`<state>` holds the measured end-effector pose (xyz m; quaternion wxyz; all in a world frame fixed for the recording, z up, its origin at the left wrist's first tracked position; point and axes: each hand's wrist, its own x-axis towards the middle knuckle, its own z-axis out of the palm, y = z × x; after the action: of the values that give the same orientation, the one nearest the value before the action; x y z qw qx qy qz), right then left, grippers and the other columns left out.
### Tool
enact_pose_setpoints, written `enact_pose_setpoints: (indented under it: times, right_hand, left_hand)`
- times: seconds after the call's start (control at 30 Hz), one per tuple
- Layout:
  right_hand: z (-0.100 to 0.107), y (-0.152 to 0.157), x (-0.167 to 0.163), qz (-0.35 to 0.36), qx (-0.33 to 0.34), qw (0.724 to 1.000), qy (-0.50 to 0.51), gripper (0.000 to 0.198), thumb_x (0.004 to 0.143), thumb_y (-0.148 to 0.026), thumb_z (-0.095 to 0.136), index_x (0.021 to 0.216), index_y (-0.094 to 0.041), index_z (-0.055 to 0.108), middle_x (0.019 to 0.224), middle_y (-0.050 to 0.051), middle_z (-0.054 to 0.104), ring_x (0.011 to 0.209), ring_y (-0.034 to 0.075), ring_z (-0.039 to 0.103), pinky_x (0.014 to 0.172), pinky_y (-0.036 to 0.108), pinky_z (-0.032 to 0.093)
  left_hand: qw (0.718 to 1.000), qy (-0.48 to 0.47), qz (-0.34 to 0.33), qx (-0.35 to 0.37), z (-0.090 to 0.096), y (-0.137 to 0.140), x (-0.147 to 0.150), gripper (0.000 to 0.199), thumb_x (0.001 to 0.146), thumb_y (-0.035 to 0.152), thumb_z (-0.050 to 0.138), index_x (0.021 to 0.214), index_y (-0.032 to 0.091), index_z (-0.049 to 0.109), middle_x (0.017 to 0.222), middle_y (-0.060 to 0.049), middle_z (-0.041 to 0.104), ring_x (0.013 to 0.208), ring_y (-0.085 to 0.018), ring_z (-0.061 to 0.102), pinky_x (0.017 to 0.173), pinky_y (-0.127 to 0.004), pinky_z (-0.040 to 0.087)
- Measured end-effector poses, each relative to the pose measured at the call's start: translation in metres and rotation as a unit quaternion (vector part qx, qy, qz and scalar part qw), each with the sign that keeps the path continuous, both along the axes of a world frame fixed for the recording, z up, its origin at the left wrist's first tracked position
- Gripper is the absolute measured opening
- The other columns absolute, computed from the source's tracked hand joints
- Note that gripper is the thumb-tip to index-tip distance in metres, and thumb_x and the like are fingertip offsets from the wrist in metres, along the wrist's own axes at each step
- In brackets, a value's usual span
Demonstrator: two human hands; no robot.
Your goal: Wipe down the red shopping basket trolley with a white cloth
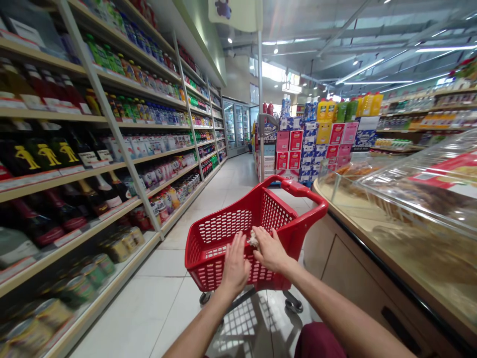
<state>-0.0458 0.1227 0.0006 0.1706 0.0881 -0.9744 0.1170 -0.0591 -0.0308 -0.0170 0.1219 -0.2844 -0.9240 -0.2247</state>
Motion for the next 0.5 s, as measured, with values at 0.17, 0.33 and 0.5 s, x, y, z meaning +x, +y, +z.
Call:
enact_pose_setpoints:
  times: [0.17,0.33,0.5]
  right_hand:
    - [0.015,0.037,0.002,-0.018,0.014,0.999,-0.024,0.049,0.086,-0.031,0.024,0.131,-0.013,0.035,0.133,0.010,0.041,0.124,0.024,0.032,0.101,0.054,0.012]
    - [0.012,0.059,0.008,-0.030,0.066,0.997,0.036,0.043,0.082,-0.021,0.033,0.124,-0.018,0.045,0.121,0.008,0.054,0.117,0.022,0.042,0.101,0.050,0.014]
    - [0.004,0.069,0.011,-0.033,0.101,0.990,0.097,0.040,0.081,-0.018,0.035,0.118,-0.020,0.051,0.119,0.006,0.056,0.115,0.021,0.044,0.102,0.048,0.011]
  left_hand:
    - [0.999,-0.027,-0.034,0.007,-0.004,0.066,-0.011,0.056,0.076,0.023,0.038,0.131,0.013,0.029,0.140,-0.009,0.029,0.130,-0.022,0.020,0.106,-0.046,0.019]
    - [0.997,0.059,0.021,0.050,-0.016,0.085,-0.028,0.033,0.078,0.020,0.042,0.110,0.018,0.050,0.110,-0.006,0.060,0.107,-0.020,0.050,0.104,-0.050,0.023]
    - [0.987,0.152,-0.018,0.038,-0.041,-0.007,-0.044,0.031,0.078,0.014,0.043,0.107,0.021,0.052,0.106,-0.006,0.063,0.102,-0.019,0.055,0.102,-0.051,0.024]
